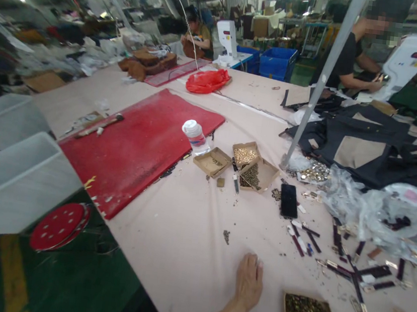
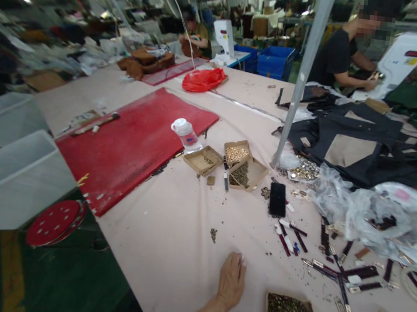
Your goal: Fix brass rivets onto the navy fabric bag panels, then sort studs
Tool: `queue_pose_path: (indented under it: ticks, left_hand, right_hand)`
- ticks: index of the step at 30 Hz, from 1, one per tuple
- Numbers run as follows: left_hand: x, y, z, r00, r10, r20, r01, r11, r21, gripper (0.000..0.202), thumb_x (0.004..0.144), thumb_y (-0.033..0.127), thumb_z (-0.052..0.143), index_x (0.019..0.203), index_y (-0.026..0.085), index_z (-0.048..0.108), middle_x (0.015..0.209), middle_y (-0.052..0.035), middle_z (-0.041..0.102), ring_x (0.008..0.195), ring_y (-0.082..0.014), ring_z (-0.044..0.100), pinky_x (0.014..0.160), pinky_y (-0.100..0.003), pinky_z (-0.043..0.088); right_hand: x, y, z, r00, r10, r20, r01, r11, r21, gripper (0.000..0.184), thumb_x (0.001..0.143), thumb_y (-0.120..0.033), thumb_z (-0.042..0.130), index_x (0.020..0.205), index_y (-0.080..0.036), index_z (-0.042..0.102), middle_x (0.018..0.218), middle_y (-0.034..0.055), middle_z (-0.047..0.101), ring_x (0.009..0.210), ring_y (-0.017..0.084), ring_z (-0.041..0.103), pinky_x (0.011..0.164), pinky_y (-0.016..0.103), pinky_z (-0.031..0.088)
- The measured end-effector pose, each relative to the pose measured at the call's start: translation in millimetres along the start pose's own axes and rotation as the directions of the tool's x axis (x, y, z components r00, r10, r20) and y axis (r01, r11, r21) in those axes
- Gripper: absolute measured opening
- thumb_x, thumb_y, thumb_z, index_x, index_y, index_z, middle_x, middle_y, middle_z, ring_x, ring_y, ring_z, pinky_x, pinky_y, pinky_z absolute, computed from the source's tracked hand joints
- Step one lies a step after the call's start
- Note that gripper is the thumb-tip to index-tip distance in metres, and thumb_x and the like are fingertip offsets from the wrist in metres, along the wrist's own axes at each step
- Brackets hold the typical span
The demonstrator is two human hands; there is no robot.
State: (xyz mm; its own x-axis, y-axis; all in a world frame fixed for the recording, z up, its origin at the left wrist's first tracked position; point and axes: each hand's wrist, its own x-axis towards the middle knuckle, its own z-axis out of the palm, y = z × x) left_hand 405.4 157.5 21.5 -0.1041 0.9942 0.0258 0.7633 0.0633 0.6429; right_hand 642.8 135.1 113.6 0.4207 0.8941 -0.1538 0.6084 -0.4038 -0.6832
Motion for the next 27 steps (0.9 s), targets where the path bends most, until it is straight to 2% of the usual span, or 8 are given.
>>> queue_pose_path:
  ticks: [2,5,8,10,12,18,23,27]
  left_hand:
    - [9.6,-29.3,-31.8,0.997,-0.016,-0.073,0.017,1.000,0.011,0.019,0.099,0.024,0.040,0.106,0.023,0.057,0.102,-0.0118,0.060,0.097,-0.0250,0.060,0.087,-0.043,0.049]
    - [24.4,-101.1,-85.3,0.945,-0.101,-0.310,0.150,0.979,0.137,0.020,0.099,0.028,0.040,0.106,0.019,0.056,0.101,-0.0119,0.059,0.096,-0.0267,0.058,0.089,-0.045,0.047]
    - [29.9,-182.9,-134.5,0.862,-0.167,-0.478,0.328,0.904,0.275,0.024,0.099,0.034,0.041,0.106,0.015,0.055,0.097,-0.0116,0.057,0.094,-0.0282,0.055,0.088,-0.046,0.045]
    - [27.0,-224.8,-157.2,0.852,-0.179,-0.493,0.373,0.867,0.330,0.025,0.099,0.033,0.041,0.106,0.013,0.055,0.096,-0.0116,0.056,0.093,-0.0279,0.054,0.086,-0.044,0.045]
    - [21.7,-249.1,-169.2,0.880,-0.163,-0.445,0.347,0.863,0.368,0.025,0.098,0.032,0.042,0.107,0.013,0.055,0.096,-0.0114,0.055,0.093,-0.0272,0.052,0.086,-0.042,0.044]
    - [15.9,-255.5,-170.8,0.917,-0.199,-0.345,0.342,0.839,0.424,0.028,0.098,0.032,0.042,0.113,0.011,0.055,0.100,-0.0149,0.054,0.097,-0.0288,0.050,0.086,-0.043,0.042]
    - [17.2,-260.1,-171.3,0.918,-0.251,-0.306,0.362,0.844,0.395,0.030,0.099,0.031,0.041,0.115,0.009,0.055,0.103,-0.0171,0.054,0.099,-0.0304,0.049,0.088,-0.045,0.040]
    - [18.3,-266.0,-172.5,0.917,-0.281,-0.282,0.375,0.847,0.378,0.032,0.099,0.031,0.041,0.116,0.008,0.055,0.106,-0.0193,0.054,0.101,-0.0312,0.049,0.089,-0.046,0.040]
  right_hand:
    - [-5.5,-11.7,17.2,0.998,-0.024,0.050,0.022,0.999,0.027,0.043,0.072,-0.057,0.078,0.113,-0.047,0.071,0.109,0.0047,0.070,0.102,0.025,0.070,0.056,0.031,0.058]
    - [21.9,-58.1,65.5,0.963,-0.044,0.267,-0.015,0.977,0.214,0.034,0.069,-0.058,0.074,0.098,-0.039,0.073,0.079,0.0026,0.073,0.075,0.027,0.074,0.066,0.042,0.064]
    - [71.6,-125.0,128.2,0.866,0.009,0.499,-0.293,0.819,0.494,0.050,0.070,-0.055,0.075,0.107,-0.024,0.063,0.083,0.0074,0.075,0.074,0.028,0.075,0.073,0.045,0.064]
    - [98.1,-160.1,170.0,0.822,0.034,0.569,-0.405,0.738,0.540,0.048,0.068,-0.052,0.075,0.100,-0.019,0.061,0.089,0.0121,0.076,0.077,0.027,0.076,0.074,0.041,0.064]
    - [110.6,-177.4,208.1,0.822,0.067,0.566,-0.397,0.780,0.485,0.041,0.070,-0.050,0.072,0.091,-0.017,0.060,0.089,0.0142,0.076,0.075,0.025,0.076,0.070,0.037,0.063]
    - [84.5,-167.1,278.9,0.901,0.144,0.410,-0.240,0.952,0.192,0.033,0.065,-0.044,0.069,0.081,-0.016,0.063,0.064,0.0081,0.068,0.058,0.023,0.067,0.052,0.030,0.051]
    - [52.1,-163.2,289.3,0.940,0.033,0.339,-0.063,0.995,0.079,0.037,0.074,-0.051,0.062,0.085,-0.017,0.065,0.068,0.0063,0.068,0.070,0.023,0.064,0.061,0.029,0.050]
    - [5.2,-144.9,289.1,0.955,-0.163,0.249,0.172,0.985,-0.015,0.042,0.084,-0.049,0.054,0.109,-0.016,0.063,0.095,0.0110,0.068,0.081,0.023,0.063,0.081,0.035,0.054]
